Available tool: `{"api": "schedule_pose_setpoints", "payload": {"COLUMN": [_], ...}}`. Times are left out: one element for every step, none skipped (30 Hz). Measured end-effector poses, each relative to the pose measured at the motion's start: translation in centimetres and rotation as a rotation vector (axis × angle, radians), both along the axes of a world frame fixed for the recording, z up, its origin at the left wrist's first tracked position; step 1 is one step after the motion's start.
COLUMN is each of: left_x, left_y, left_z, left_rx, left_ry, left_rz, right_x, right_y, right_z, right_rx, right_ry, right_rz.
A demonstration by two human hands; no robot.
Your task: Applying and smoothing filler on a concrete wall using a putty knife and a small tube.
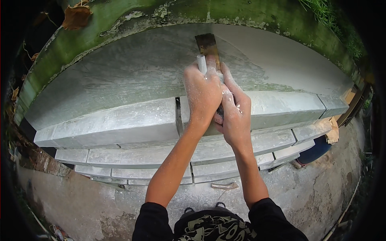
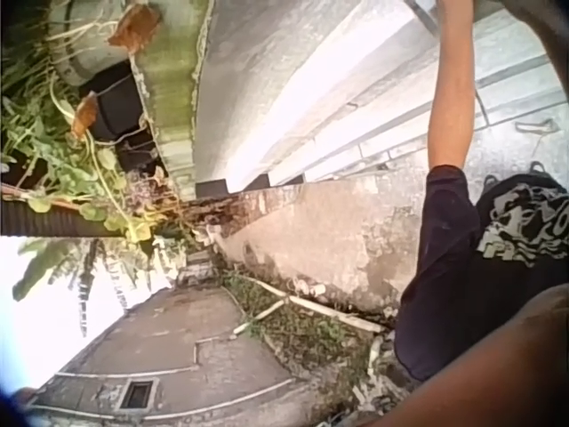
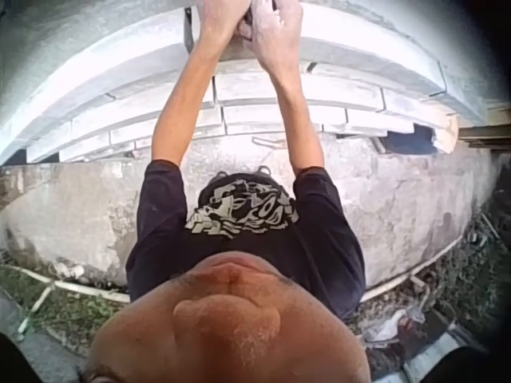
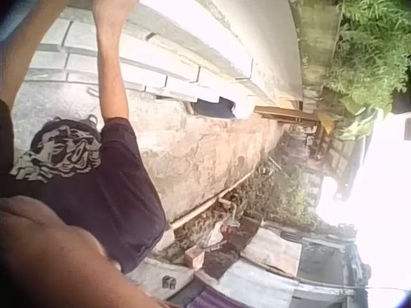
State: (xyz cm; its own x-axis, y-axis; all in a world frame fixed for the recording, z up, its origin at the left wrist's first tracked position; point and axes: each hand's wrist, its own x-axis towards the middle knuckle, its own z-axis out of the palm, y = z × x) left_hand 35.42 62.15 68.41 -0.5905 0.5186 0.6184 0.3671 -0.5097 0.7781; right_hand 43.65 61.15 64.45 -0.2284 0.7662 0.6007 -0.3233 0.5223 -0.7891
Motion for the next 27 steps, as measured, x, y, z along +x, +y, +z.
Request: {"api": "schedule_pose_setpoints", "payload": {"left_x": [0.1, -0.1, -0.3, -0.4, -0.3, -0.3, -0.2, 0.3, 0.4, 0.4, 0.2, 0.2, 0.2, 0.4, 0.5, 0.2, 0.0, -0.2, -0.5, -0.2, 0.3, 0.8, 1.0, 0.6, 0.0, -0.2, -0.1], "left_y": [-0.1, -0.2, -0.4, -0.6, -0.3, 0.1, 0.5, 0.0, -0.2, -0.3, -0.2, 0.2, 0.8, 0.4, 0.3, 0.6, 0.4, 0.1, -0.2, 0.2, 0.5, 0.8, 0.4, 0.5, 0.8, 0.9, 0.9], "left_z": [0.4, 0.5, 0.6, 0.6, 0.0, -0.4, -0.7, -0.3, 0.5, 1.7, 2.4, 1.4, -0.5, -1.0, -1.3, -0.9, 0.3, 1.0, 0.8, 0.4, -0.3, -1.0, -0.8, -0.2, 1.0, 1.7, 1.7], "left_rx": [-0.039, -0.038, -0.03, -0.021, -0.035, -0.027, -0.003, 0.013, 0.012, -0.017, -0.045, -0.045, 0.01, 0.063, 0.063, 0.06, -0.006, -0.071, -0.053, -0.05, 0.002, 0.053, 0.071, 0.073, 0.011, -0.057, -0.054], "left_ry": [-0.022, -0.024, -0.016, -0.006, 0.036, 0.038, 0.002, -0.037, -0.039, -0.013, 0.015, 0.015, 0.022, 0.03, 0.006, 0.007, -0.01, -0.027, -0.004, -0.002, -0.002, -0.001, -0.002, 0.002, 0.019, 0.032, 0.049], "left_rz": [-0.006, 0.002, -0.001, -0.003, 0.027, 0.029, 0.024, 0.014, 0.012, 0.008, 0.007, 0.009, 0.01, 0.013, 0.025, 0.028, 0.009, -0.01, -0.025, -0.029, -0.006, 0.017, 0.053, 0.057, 0.036, 0.007, 0.012], "right_x": [0.3, 0.2, 0.1, 0.1, 0.0, 0.0, 0.0, 0.4, 0.5, 0.7, 0.6, 0.6, 0.7, 0.6, 0.6, 0.5, 0.1, 0.1, 0.1, 0.1, 0.4, 0.8, 1.1, 1.2, 0.9, 0.6, 0.5], "right_y": [0.3, 0.2, 0.0, -0.4, -0.2, 0.2, 0.7, 0.4, 0.5, 0.3, 0.5, 0.6, 0.7, 0.7, 0.8, 0.9, 0.9, 0.5, 0.1, 0.4, 0.6, 0.7, 0.6, 0.5, 0.7, 1.0, 1.2], "right_z": [1.0, 1.8, 1.5, 1.0, 0.6, 0.3, 0.1, 0.3, 1.7, 1.7, 1.6, 1.4, 0.0, -0.1, -0.3, -0.4, 0.6, 0.7, 0.8, 0.8, 0.2, 0.0, 0.0, 0.1, 0.8, 1.8, 2.4], "right_rx": [-0.027, -0.054, -0.053, -0.063, -0.064, -0.056, -0.047, -0.047, -0.053, -0.055, -0.058, -0.061, -0.053, -0.055, -0.056, -0.056, -0.048, -0.053, -0.041, -0.02, -0.042, -0.038, -0.053, -0.067, -0.065, -0.038, -0.011], "right_ry": [0.007, 0.015, 0.014, 0.027, 0.042, 0.044, 0.022, -0.004, 0.042, 0.041, 0.048, 0.055, 0.033, 0.034, 0.01, -0.014, 0.023, 0.022, 0.032, 0.045, 0.051, 0.052, 0.014, -0.023, -0.02, 0.025, 0.07], "right_rz": [0.041, 0.094, 0.102, 0.091, 0.073, 0.075, 0.072, 0.064, 0.107, 0.105, 0.098, 0.091, 0.069, 0.072, 0.071, 0.069, 0.076, 0.078, 0.069, 0.053, 0.059, 0.055, 0.076, 0.097, 0.102, 0.116, 0.129]}}
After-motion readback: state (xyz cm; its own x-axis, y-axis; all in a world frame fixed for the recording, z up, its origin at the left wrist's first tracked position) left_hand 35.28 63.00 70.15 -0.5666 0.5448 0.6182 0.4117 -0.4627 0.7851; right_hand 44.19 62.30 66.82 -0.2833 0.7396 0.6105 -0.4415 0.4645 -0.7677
